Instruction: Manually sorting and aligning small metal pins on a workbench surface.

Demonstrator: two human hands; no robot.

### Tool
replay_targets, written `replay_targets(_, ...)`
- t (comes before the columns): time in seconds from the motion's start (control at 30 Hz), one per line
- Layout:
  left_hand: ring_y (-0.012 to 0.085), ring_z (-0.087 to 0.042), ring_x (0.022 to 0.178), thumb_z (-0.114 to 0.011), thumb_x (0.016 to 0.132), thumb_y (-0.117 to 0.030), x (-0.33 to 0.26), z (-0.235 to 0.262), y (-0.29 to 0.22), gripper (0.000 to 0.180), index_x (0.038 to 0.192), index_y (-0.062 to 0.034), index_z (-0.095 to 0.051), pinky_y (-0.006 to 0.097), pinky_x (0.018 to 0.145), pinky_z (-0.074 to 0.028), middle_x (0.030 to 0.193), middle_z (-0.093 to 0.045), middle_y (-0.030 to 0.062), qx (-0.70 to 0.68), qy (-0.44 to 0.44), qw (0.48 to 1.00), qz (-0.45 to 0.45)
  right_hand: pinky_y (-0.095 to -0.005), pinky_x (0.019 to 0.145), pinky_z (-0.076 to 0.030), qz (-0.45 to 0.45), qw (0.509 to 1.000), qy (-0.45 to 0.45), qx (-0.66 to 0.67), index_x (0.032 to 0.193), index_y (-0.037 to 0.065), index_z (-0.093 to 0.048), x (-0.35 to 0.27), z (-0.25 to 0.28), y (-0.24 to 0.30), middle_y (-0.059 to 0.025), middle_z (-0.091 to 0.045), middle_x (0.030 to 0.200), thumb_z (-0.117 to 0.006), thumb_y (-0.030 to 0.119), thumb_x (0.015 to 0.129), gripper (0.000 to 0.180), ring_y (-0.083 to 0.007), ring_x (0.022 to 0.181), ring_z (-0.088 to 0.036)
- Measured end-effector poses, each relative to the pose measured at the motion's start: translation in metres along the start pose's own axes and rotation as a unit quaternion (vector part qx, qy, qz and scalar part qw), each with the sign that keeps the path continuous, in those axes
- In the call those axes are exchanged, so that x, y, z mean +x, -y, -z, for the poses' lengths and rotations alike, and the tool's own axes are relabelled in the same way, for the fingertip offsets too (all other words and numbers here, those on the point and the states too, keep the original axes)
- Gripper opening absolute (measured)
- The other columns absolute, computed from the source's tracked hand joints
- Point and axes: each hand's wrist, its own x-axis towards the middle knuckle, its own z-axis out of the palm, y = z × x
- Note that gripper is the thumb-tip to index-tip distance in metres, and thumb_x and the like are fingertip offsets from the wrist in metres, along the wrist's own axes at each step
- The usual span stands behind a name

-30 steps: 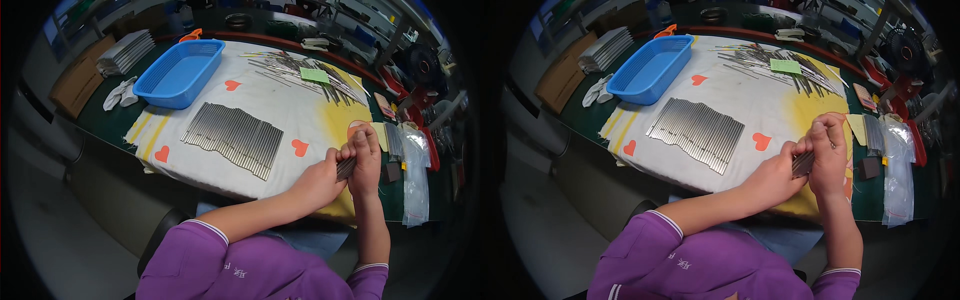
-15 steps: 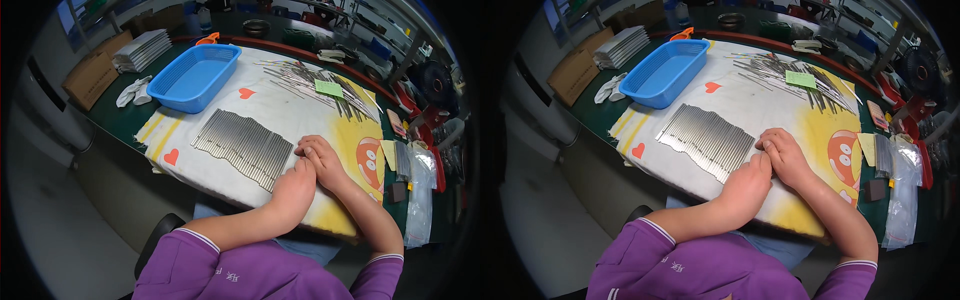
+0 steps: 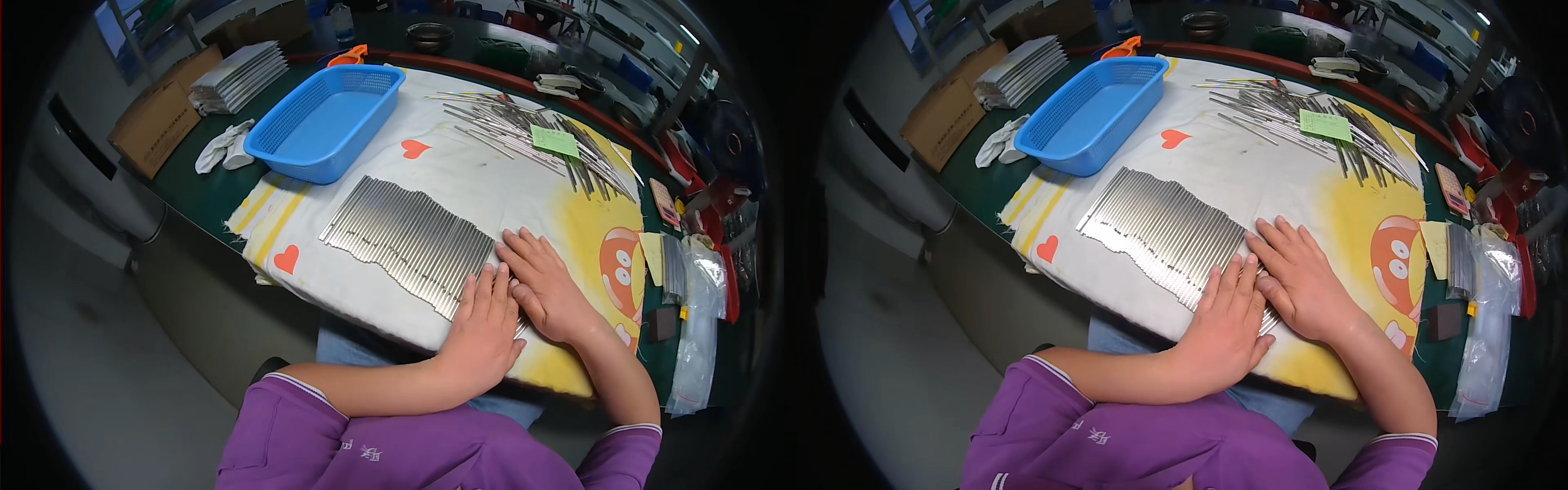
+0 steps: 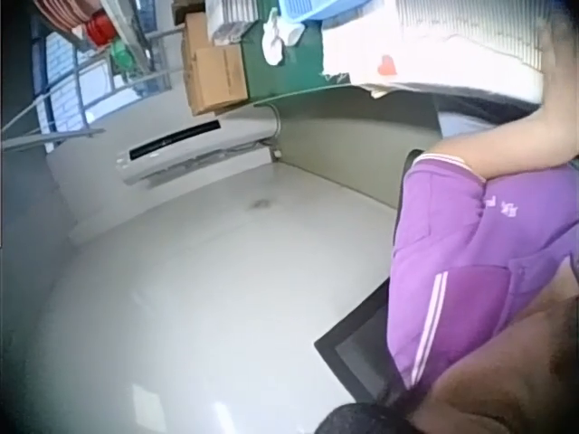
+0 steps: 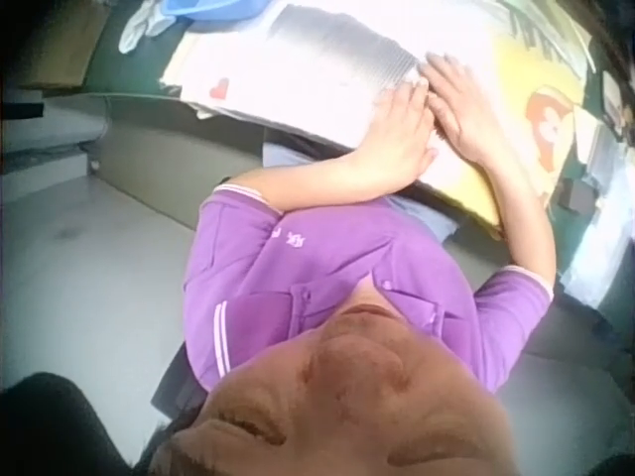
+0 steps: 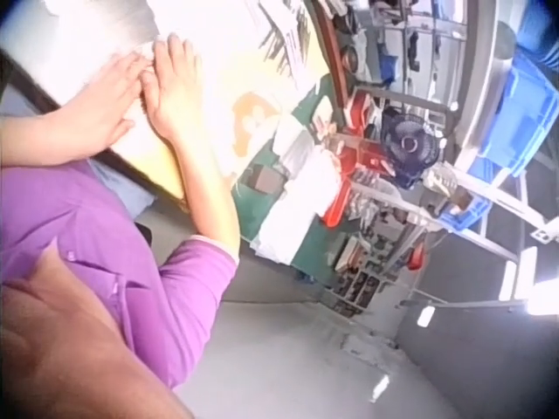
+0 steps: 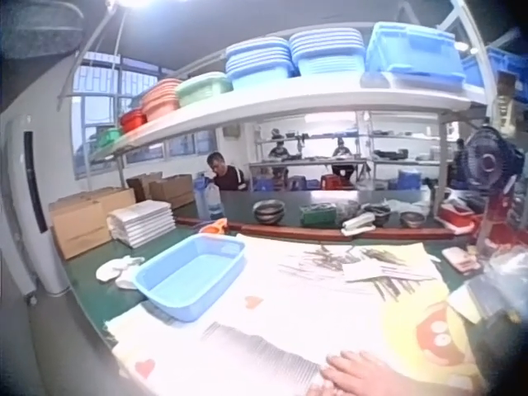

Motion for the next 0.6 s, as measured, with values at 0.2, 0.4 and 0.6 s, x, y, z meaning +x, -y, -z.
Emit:
replay_targets(0.2,0.0503,-0.022,0.131,-0.057,0.083,-0.041,0.001,-0.001,-0.004,0.072,0.123,0.0167,-0.042,0.057,0.107,-0.017,0.136,-0.029,0.0361,-0.002,0.001,1.000,-0.001,-0.0486,0.112,-0.009,0.003,0.997,0.058,-0.057,0.141,0.009,-0.033,0.011,0.003,-0.004,-0.0115,-0.029,0.147,-0.035,0.035,0.095,0.052,-0.0325,0.138,-0.020)
replay_targets(0.4,0.0497,-0.021,0.131,-0.057,0.080,-0.049,0.001,0.000,0.008,0.082,0.128,0.0143,-0.038,0.057,0.107,-0.015,0.135,-0.031,0.0341,-0.036,0.016,0.999,-0.035,-0.0492,0.113,-0.005,0.001,0.994,0.082,-0.069,0.143,0.011,-0.030,0.022,0.005,-0.008,-0.0100,-0.026,0.149,-0.035,0.036,0.095,0.054,-0.0304,0.139,-0.017)
replay_targets(0.6,0.0470,-0.022,0.132,-0.055,0.081,-0.052,0.004,-0.001,0.001,0.081,0.131,0.0094,-0.038,0.052,0.110,-0.013,0.137,-0.031,0.0307,-0.008,0.016,1.000,0.008,-0.0402,0.098,-0.038,-0.054,0.994,-0.021,0.095,0.122,0.009,-0.054,0.084,0.013,0.019,-0.0146,-0.053,0.123,-0.056,0.022,0.085,0.039,-0.0320,0.119,-0.047)
